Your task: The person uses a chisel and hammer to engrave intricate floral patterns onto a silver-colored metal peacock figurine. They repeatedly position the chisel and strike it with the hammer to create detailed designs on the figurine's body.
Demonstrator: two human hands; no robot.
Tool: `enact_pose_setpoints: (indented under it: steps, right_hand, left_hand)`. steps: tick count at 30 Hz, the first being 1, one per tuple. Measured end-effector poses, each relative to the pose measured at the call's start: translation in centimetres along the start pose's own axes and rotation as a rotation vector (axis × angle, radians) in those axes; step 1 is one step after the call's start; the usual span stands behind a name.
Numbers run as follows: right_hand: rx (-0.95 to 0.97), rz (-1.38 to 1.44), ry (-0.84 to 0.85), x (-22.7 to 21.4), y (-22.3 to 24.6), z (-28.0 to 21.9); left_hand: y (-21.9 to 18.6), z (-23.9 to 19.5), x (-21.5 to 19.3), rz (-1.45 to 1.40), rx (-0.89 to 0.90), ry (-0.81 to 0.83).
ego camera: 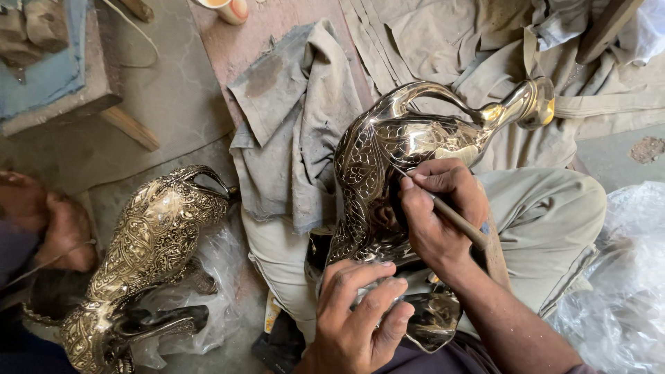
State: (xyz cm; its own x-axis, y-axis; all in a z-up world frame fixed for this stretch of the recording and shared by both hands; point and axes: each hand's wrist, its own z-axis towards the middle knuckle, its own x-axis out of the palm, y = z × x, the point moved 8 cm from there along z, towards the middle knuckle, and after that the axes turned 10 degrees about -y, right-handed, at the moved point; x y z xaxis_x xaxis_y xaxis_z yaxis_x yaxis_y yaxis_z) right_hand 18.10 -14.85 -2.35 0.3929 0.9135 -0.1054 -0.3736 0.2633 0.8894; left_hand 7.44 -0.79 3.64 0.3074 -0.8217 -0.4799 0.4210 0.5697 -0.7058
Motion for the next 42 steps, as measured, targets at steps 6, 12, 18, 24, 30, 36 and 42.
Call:
enact_pose_setpoints:
  steps: [6,12,18,24,30,36,42]
  right_hand:
    - [0.024,0.028,0.053,0.0,-0.1,0.3]
    - [-0.068,0.013,0.145,0.0,0.1,1.2]
    - [-0.114,-0.014,0.208,0.0,0.4,1.5]
    - [-0.149,0.020,0.219,0.1,0.6,1.6]
    - [-0.087,0.052,0.228,-0.4,-1.2,0.7]
    - [0.268,0.243,0.338,-2.6,-0.4,0.0]
    - [0.295,-0.390,0.858,-6.7,3.9,-3.5]
  left_hand:
    - [0.1,0.3,-0.2,-0.008,0.000,0.000]
    - [0.1,0.3,-0.2,-0.023,-0.004,0.013]
    - [0.2,0.4,-0.2,-0.031,-0.006,0.016]
    - [0.3,0.4,-0.1,-0.032,-0.043,0.032]
    - [0.4,0.1,-0.1,-0.040,-0.040,0.038]
    - [0.3,0.7,-0.7,-0.032,-0.090,-0.037]
    - [-3.0,0.8,-1.6,-0.129,-0.086,-0.019]
